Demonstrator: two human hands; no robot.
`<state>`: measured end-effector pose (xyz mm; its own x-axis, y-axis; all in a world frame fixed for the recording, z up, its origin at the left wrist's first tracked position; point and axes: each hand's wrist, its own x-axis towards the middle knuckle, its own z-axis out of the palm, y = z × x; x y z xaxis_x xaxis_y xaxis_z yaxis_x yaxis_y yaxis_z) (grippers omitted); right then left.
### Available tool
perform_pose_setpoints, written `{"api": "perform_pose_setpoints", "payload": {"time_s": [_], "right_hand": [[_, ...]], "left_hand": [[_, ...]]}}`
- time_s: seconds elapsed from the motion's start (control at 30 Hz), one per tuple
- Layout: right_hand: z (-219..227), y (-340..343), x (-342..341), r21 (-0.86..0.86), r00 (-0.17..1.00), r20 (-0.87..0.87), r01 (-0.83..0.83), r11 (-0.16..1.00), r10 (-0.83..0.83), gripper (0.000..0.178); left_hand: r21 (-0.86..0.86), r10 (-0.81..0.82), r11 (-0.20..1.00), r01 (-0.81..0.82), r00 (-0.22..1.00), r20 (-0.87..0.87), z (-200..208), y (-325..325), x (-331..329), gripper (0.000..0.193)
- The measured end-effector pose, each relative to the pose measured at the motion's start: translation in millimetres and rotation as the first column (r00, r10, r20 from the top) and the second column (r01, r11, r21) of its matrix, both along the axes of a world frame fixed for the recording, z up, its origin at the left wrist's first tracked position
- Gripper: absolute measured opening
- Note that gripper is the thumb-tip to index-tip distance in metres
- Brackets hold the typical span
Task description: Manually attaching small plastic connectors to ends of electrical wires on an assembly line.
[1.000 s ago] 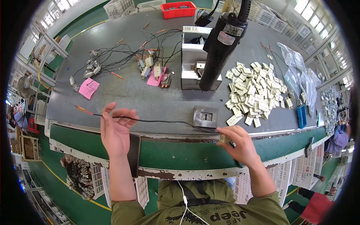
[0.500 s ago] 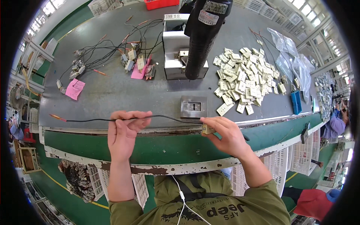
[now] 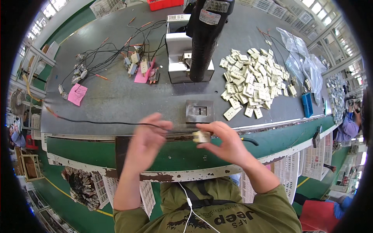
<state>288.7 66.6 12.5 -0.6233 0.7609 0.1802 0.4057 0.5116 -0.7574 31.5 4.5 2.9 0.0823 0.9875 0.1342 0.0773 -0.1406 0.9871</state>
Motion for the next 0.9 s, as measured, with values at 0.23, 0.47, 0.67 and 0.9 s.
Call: {"api": "perform_pose_setpoints", "payload": {"time_s": [0.23, 0.47, 0.67, 0.9], "right_hand": [[5.1, -5.5, -23.8, -0.160, 0.995, -0.089, -0.050, 0.986, 0.036, 0.043], [0.8, -5.8, -26.5, -0.168, 0.991, -0.123, -0.069, 0.983, 0.049, 0.041], [2.5, -10.9, -23.1, -0.028, 0.994, -0.100, 0.033, 0.999, -0.035, 0.041], [5.1, 50.2, 36.8, 0.136, 0.889, -0.127, 0.455, 0.880, -0.440, 0.037]], "left_hand": [[-0.203, -0.026, 0.979, 0.013, 0.998, -0.062, -11.7, -11.4, 39.2, 0.064], [-0.109, -0.016, 0.994, -0.009, 0.973, -0.230, 4.5, -11.5, 38.5, 0.059], [0.085, 0.056, 0.996, -0.035, 0.964, -0.261, -0.5, -6.3, 40.5, 0.048], [0.003, 0.356, 0.935, -0.356, 0.934, 0.008, 7.4, -31.9, -12.9, 0.039]]}}
